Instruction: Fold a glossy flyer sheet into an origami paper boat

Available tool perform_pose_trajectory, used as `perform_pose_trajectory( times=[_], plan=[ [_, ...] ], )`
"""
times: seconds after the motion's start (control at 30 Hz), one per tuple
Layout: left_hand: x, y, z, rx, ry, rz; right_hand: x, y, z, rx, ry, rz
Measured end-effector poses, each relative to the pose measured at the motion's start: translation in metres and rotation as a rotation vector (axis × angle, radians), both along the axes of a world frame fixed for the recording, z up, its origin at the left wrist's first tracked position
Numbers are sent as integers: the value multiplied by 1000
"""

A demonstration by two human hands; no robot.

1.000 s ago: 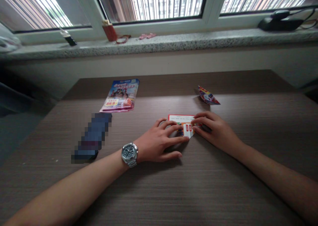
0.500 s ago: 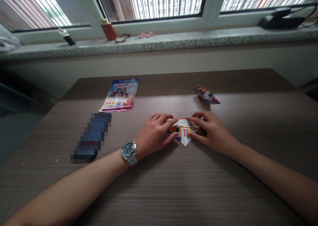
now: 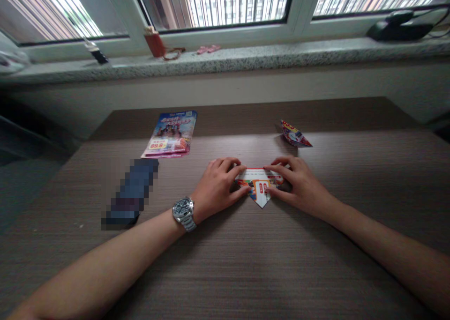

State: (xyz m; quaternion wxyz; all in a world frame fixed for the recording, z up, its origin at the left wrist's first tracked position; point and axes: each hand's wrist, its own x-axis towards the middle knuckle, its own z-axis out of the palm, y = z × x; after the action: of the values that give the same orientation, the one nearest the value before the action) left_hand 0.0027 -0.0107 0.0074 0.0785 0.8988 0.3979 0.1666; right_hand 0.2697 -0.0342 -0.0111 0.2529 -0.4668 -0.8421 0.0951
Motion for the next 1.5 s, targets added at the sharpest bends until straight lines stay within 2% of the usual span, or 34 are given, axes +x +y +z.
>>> perform_pose_trajectory(
  times=[0.2,0.5,0.77,1.0,1.5],
  plan=[
    [1,0,0,-10,-25,-5,0,1,0,-39,23,-14],
    [2,2,-2,-12,-58,-49,0,-1,0,-13,27,-10],
    [2,3,-4,1,-83,-84,-3,0,3,100,41,106],
    [0,4,-7,32,-73,-141,-4,-2,5,40,67,157],
    [2,2,-5,-24,-165,-225,6,-8,3,80,-53,274]
  ],
)
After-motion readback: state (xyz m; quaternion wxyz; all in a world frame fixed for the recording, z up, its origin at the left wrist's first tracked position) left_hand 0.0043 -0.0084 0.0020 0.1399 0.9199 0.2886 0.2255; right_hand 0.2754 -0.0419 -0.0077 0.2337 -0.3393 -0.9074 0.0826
